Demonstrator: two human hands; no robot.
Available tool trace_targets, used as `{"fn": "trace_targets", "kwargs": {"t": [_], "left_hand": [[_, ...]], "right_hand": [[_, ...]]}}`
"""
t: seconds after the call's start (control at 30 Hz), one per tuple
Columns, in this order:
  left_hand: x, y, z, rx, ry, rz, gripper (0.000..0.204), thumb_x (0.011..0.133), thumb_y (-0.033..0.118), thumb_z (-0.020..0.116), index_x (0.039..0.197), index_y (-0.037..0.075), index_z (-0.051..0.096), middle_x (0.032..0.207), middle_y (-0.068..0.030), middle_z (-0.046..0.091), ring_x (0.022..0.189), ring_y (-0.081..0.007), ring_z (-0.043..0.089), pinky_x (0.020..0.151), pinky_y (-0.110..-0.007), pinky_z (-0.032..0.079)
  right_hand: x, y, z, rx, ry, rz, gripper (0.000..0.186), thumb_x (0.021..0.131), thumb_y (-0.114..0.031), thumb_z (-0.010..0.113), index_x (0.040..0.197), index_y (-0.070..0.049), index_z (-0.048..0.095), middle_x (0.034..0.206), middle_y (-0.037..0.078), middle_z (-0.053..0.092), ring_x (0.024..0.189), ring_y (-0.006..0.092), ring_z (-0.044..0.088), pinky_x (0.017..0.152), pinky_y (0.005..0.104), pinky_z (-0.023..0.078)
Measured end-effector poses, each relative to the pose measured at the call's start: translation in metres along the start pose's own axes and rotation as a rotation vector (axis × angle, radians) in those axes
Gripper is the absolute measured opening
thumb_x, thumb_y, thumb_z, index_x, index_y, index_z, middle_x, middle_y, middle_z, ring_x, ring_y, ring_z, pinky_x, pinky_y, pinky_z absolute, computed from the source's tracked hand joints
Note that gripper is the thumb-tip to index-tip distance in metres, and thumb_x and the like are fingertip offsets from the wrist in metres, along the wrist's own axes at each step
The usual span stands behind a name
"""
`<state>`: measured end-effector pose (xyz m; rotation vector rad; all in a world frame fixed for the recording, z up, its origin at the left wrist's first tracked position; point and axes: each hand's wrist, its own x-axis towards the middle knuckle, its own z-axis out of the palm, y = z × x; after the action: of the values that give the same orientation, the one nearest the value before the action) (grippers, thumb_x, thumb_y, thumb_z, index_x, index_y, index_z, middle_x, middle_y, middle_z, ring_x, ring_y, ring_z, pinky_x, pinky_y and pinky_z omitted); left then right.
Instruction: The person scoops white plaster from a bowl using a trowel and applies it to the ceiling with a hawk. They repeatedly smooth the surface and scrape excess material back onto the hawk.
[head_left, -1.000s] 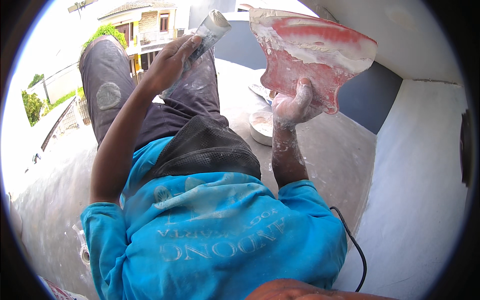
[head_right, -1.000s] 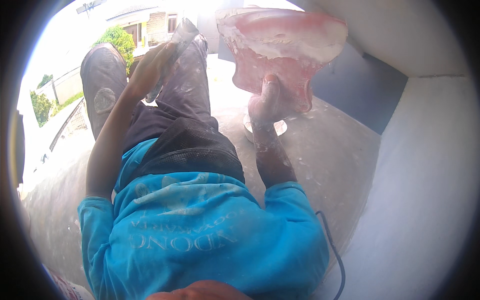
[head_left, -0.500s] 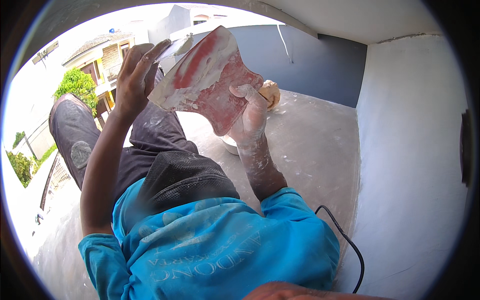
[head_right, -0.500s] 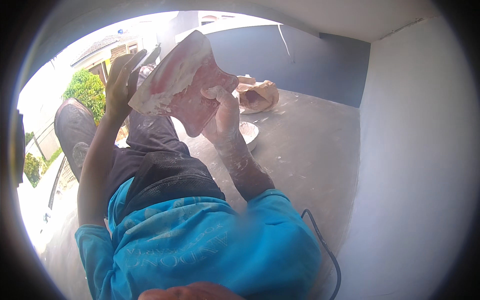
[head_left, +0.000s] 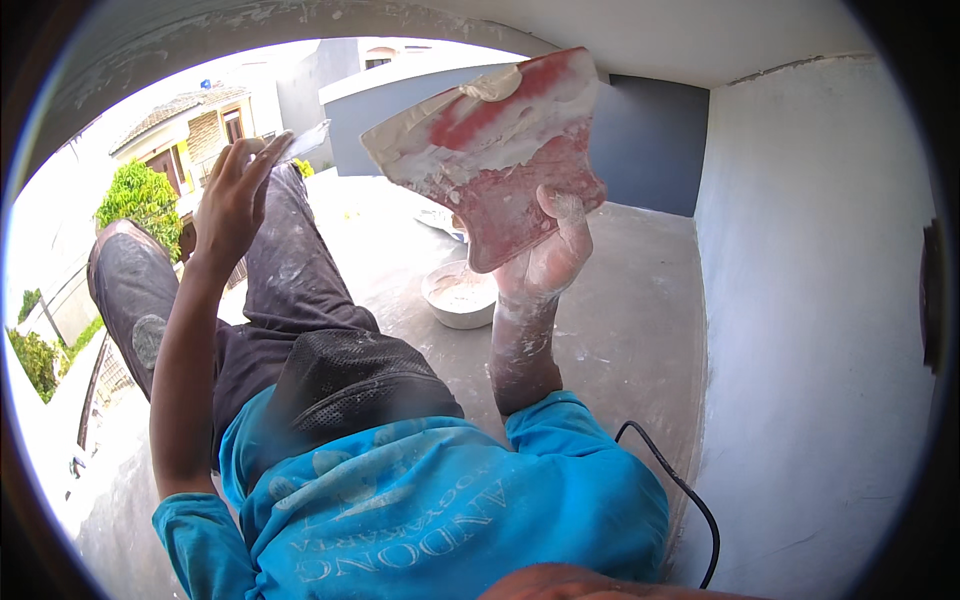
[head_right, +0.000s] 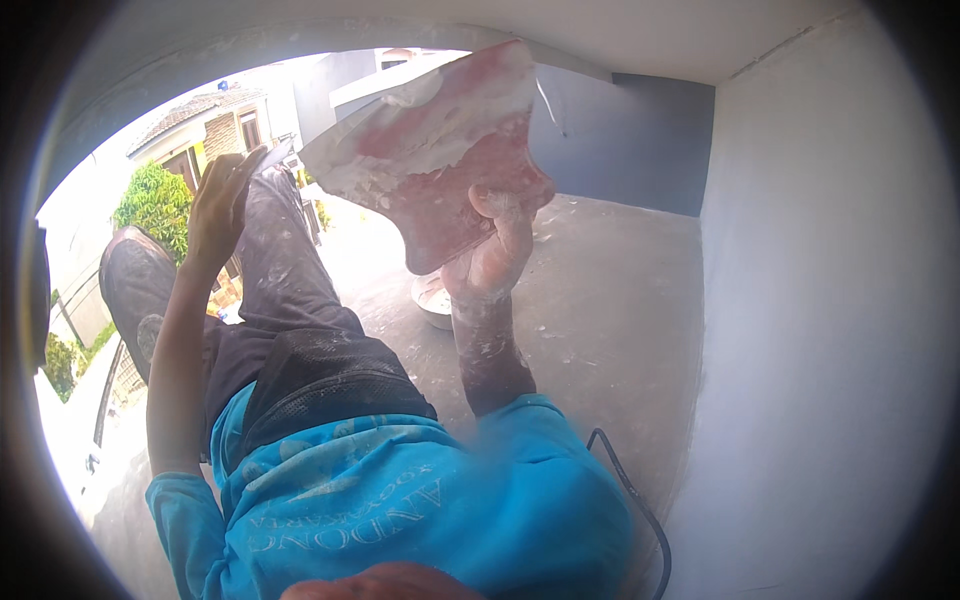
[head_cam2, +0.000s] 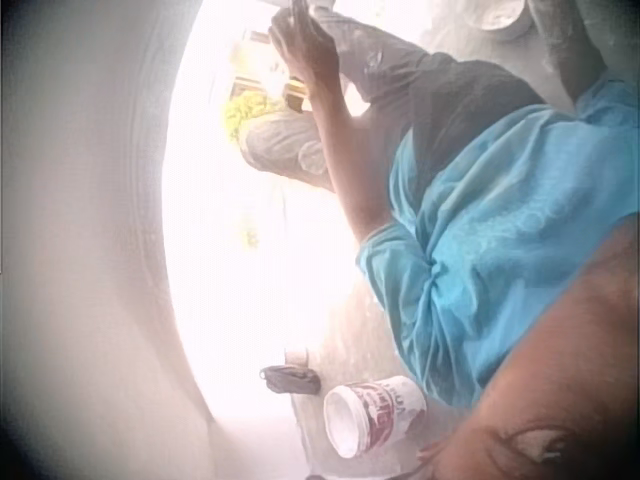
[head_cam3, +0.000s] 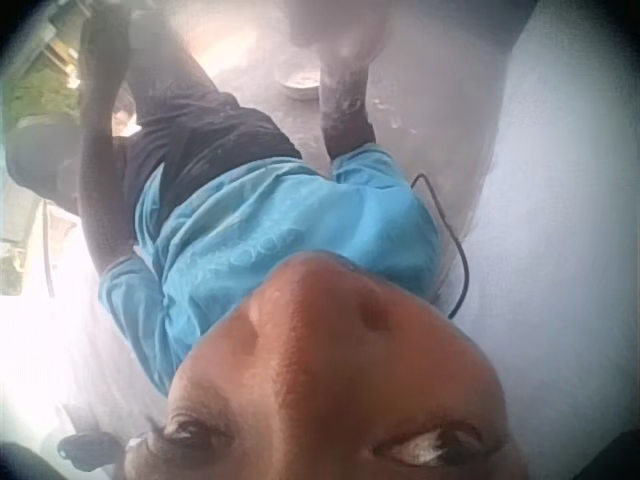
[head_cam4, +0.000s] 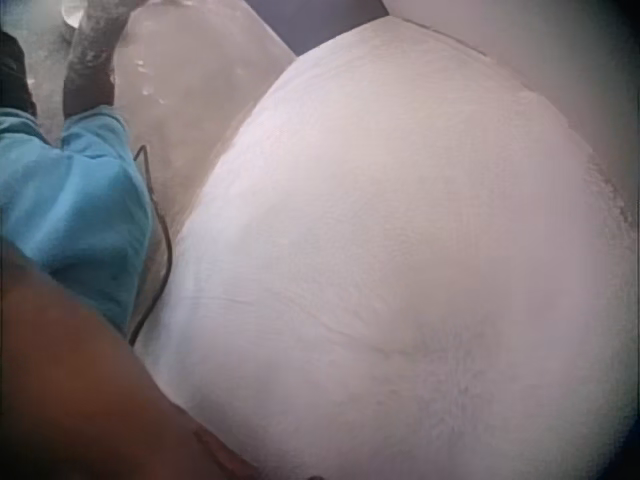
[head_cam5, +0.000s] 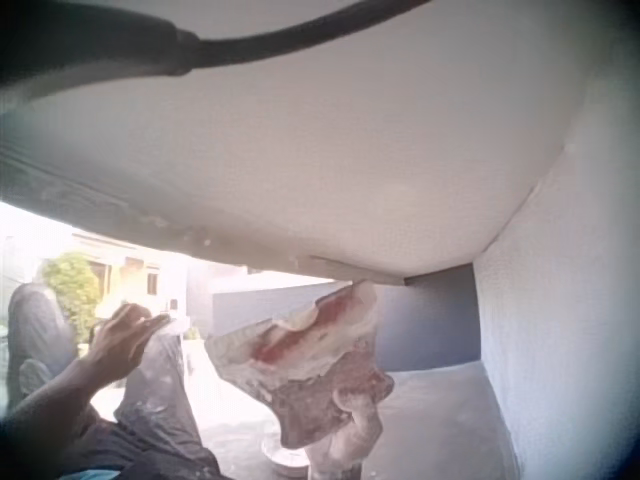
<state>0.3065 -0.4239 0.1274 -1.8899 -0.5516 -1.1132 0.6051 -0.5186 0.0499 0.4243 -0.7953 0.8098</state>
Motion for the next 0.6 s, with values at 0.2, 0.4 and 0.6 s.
{"fn": "trace_targets", "kwargs": {"t": [0.2, 0.4, 0.6], "left_hand": [[-0.016, -0.012, -0.03, 0.025, 0.037, -0.048, 0.034, 0.096, 0.001, 0.053, 0.128, 0.007, 0.06, 0.1, -0.013, 0.059, 0.091, -0.0246, 0.06, 0.083, -0.036, 0.049], [-0.017, -0.021, -0.027, -0.031, -0.027, -0.143, 0.039, 0.094, 0.0, 0.05, 0.132, 0.008, 0.058, 0.106, -0.0165, 0.059, 0.098, -0.0302, 0.061, 0.087, -0.039, 0.049], [-0.037, -0.029, -0.03, 0.013, -0.077, -0.187, 0.034, 0.096, 0.002, 0.051, 0.129, 0.005, 0.059, 0.109, -0.0163, 0.059, 0.1, -0.0306, 0.061, 0.088, -0.039, 0.049]], "right_hand": [[0.055, -0.005, -0.006, -0.636, 0.434, -0.661, 0.048, 0.085, -0.011, 0.06, 0.129, -0.001, 0.044, 0.123, 0.015, 0.053, 0.116, 0.0263, 0.054, 0.103, 0.047, 0.043], [0.149, -0.02, -0.003, -1.236, -0.136, -1.542, 0.049, 0.098, -0.008, 0.043, 0.141, 0.01, 0.031, 0.136, 0.029, 0.043, 0.121, 0.0433, 0.051, 0.101, 0.0446, 0.044], [0.175, 0.023, 0.046, -1.182, -0.079, -1.542, 0.052, 0.099, -0.016, 0.044, 0.143, 0.009, 0.03, 0.136, 0.031, 0.046, 0.111, 0.0379, 0.059, 0.081, 0.0371, 0.054]]}}
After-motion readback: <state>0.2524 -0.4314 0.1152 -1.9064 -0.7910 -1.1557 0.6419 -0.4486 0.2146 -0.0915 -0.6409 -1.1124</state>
